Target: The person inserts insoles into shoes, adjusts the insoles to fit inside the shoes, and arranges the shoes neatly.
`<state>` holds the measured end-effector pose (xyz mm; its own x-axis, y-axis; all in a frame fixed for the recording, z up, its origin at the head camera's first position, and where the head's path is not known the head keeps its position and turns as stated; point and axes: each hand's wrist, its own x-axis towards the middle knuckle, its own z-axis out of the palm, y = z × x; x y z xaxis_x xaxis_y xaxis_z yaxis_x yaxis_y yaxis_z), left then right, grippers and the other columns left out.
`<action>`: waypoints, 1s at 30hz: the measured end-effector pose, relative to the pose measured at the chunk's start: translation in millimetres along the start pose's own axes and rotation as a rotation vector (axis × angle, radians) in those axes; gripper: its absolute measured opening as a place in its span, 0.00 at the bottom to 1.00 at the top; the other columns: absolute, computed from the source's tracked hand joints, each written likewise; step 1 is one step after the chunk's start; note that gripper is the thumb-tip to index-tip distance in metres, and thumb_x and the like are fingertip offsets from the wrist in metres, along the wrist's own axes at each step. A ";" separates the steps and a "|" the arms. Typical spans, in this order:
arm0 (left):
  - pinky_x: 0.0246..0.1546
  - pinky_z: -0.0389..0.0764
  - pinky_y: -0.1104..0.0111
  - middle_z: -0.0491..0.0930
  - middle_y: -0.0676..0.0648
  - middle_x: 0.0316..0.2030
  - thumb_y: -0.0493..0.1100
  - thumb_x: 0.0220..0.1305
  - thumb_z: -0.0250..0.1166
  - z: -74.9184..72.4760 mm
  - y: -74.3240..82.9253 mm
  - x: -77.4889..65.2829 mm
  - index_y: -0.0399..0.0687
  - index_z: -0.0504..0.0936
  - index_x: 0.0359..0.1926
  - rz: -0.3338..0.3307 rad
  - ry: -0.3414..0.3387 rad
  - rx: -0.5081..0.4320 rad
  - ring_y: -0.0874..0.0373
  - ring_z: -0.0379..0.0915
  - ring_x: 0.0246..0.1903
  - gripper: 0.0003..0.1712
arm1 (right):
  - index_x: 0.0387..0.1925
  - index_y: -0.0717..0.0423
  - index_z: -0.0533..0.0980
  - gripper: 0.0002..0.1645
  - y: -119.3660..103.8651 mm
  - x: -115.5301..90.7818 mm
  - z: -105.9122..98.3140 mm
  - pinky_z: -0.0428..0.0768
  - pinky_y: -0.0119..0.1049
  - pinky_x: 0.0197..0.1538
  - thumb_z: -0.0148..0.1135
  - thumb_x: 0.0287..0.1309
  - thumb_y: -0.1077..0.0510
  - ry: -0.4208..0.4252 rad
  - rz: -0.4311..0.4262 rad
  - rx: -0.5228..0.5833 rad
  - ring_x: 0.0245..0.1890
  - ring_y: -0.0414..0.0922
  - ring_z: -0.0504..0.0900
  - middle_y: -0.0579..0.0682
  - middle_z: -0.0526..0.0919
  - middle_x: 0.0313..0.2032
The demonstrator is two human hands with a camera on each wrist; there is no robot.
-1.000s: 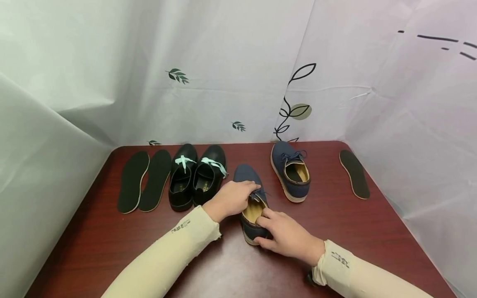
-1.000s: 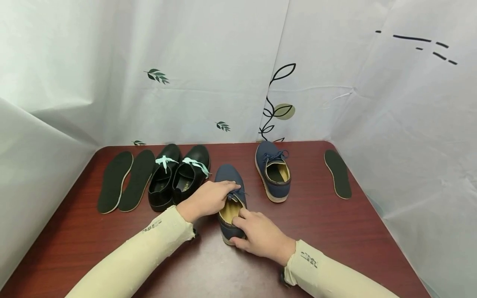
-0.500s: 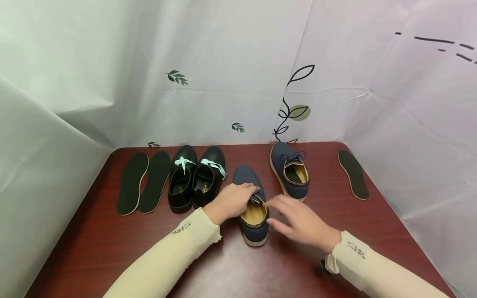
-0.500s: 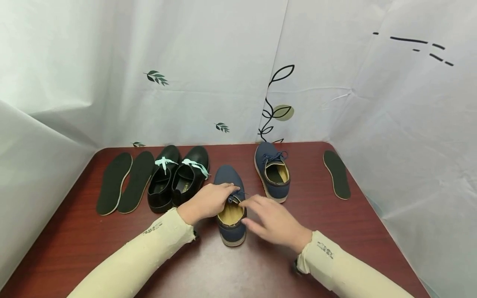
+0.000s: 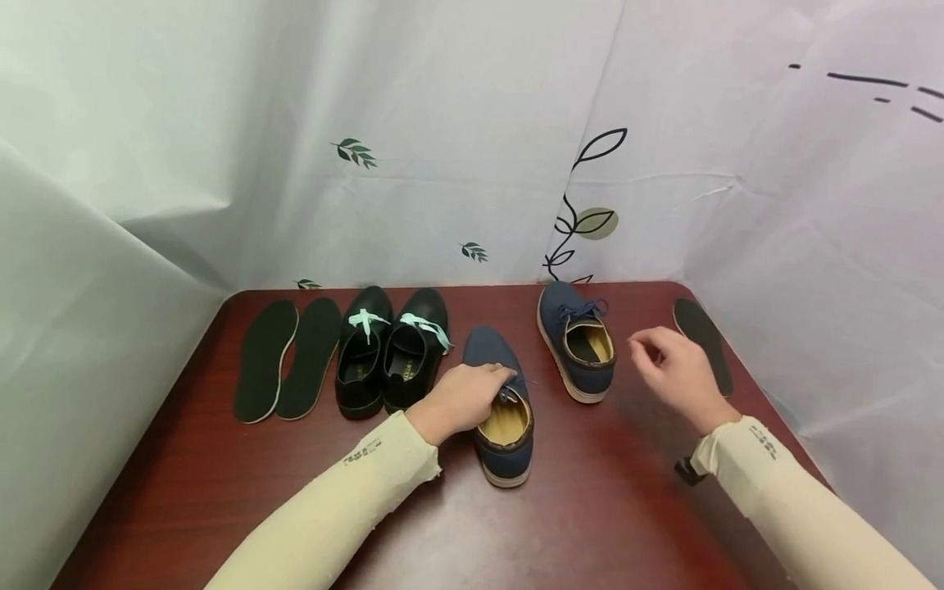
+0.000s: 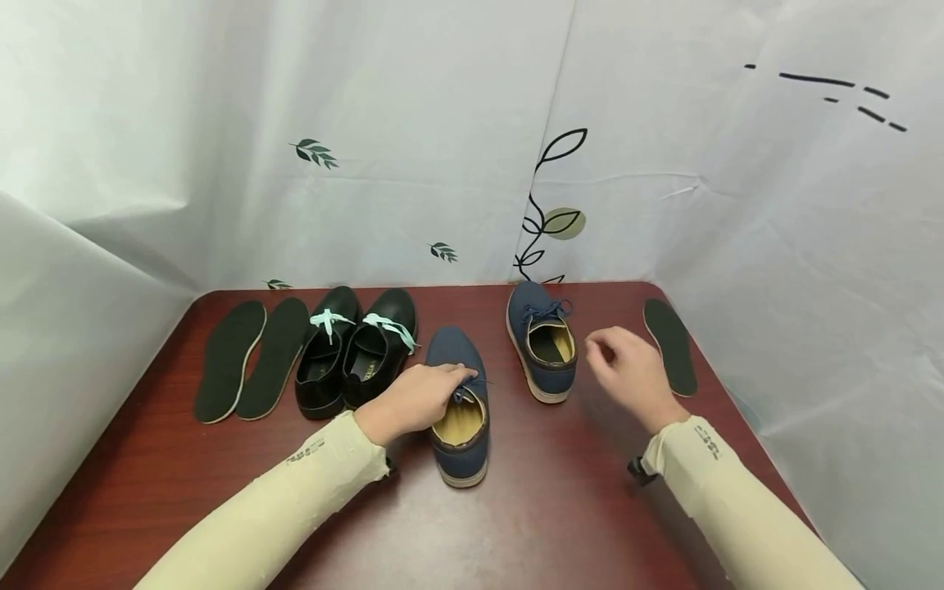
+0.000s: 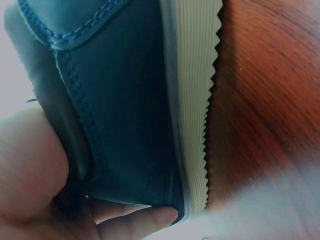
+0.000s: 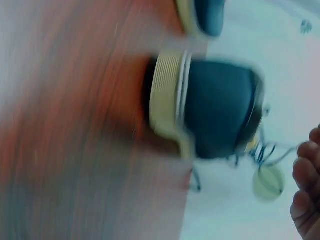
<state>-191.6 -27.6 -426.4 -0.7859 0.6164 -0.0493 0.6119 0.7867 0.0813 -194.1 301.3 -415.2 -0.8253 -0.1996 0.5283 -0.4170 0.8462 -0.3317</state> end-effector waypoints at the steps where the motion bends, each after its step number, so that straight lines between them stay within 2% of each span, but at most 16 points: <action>1: 0.52 0.88 0.56 0.79 0.44 0.67 0.37 0.69 0.58 0.4 0.3 0.1 0.52 0.73 0.69 0.002 -0.001 0.000 0.49 0.81 0.56 0.28 | 0.42 0.57 0.83 0.09 7.0 1.2 -0.8 0.79 0.52 0.35 0.60 0.67 0.59 -0.023 0.033 -0.012 0.31 0.47 0.77 0.56 0.87 0.35; 5: 0.53 0.87 0.57 0.79 0.44 0.67 0.38 0.70 0.58 1.3 0.8 0.6 0.52 0.73 0.69 -0.003 -0.001 0.014 0.50 0.80 0.58 0.27 | 0.52 0.63 0.78 0.17 34.7 5.8 -1.6 0.79 0.60 0.41 0.53 0.74 0.54 -0.162 0.125 -0.065 0.38 0.57 0.79 0.64 0.83 0.43; 8: 0.54 0.87 0.56 0.79 0.43 0.67 0.39 0.71 0.57 1.6 1.0 0.1 0.51 0.73 0.69 -0.008 0.001 0.024 0.50 0.79 0.60 0.27 | 0.57 0.66 0.74 0.21 56.3 6.5 -0.2 0.78 0.67 0.48 0.51 0.75 0.54 -0.253 0.168 -0.119 0.47 0.65 0.78 0.70 0.79 0.50; 12: 0.55 0.86 0.55 0.79 0.43 0.66 0.39 0.71 0.57 2.2 1.2 -0.3 0.50 0.73 0.69 -0.002 0.010 0.025 0.49 0.80 0.59 0.26 | 0.64 0.71 0.67 0.30 83.5 4.1 -1.8 0.70 0.75 0.59 0.52 0.73 0.51 -0.378 0.232 -0.189 0.59 0.75 0.69 0.79 0.71 0.59; 16: 0.55 0.86 0.55 0.79 0.43 0.66 0.38 0.70 0.59 3.2 0.6 -0.3 0.51 0.73 0.69 0.006 0.016 0.036 0.49 0.81 0.58 0.26 | 0.69 0.75 0.59 0.42 106.8 3.8 -6.0 0.63 0.77 0.65 0.50 0.74 0.43 -0.516 0.276 -0.220 0.64 0.79 0.60 0.83 0.62 0.65; 20: 0.54 0.87 0.56 0.79 0.43 0.66 0.38 0.70 0.59 2.7 0.9 -0.5 0.51 0.73 0.69 0.006 0.012 0.047 0.49 0.81 0.57 0.27 | 0.71 0.79 0.54 0.48 124.4 3.2 -9.3 0.60 0.77 0.68 0.46 0.74 0.39 -0.590 0.293 -0.226 0.68 0.79 0.55 0.84 0.57 0.68; 25: 0.55 0.86 0.56 0.79 0.43 0.66 0.39 0.71 0.59 1.4 2.8 -0.2 0.50 0.73 0.69 0.008 0.011 0.044 0.50 0.80 0.58 0.26 | 0.71 0.81 0.50 0.50 136.3 1.2 -11.8 0.60 0.78 0.67 0.44 0.75 0.38 -0.656 0.323 -0.207 0.67 0.80 0.55 0.87 0.55 0.68; 30: 0.56 0.86 0.56 0.79 0.42 0.66 0.39 0.71 0.59 1.8 2.9 0.2 0.50 0.73 0.69 0.012 0.013 0.043 0.50 0.79 0.60 0.26 | 0.69 0.80 0.55 0.45 138.9 1.4 -11.1 0.64 0.78 0.65 0.48 0.74 0.43 -0.642 0.313 -0.192 0.65 0.80 0.58 0.87 0.60 0.64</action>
<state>-189.8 -25.2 -428.0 -0.7795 0.6254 -0.0361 0.6242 0.7803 0.0387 -248.9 424.1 -451.9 -0.9796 -0.1349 -0.1489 -0.1005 0.9707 -0.2181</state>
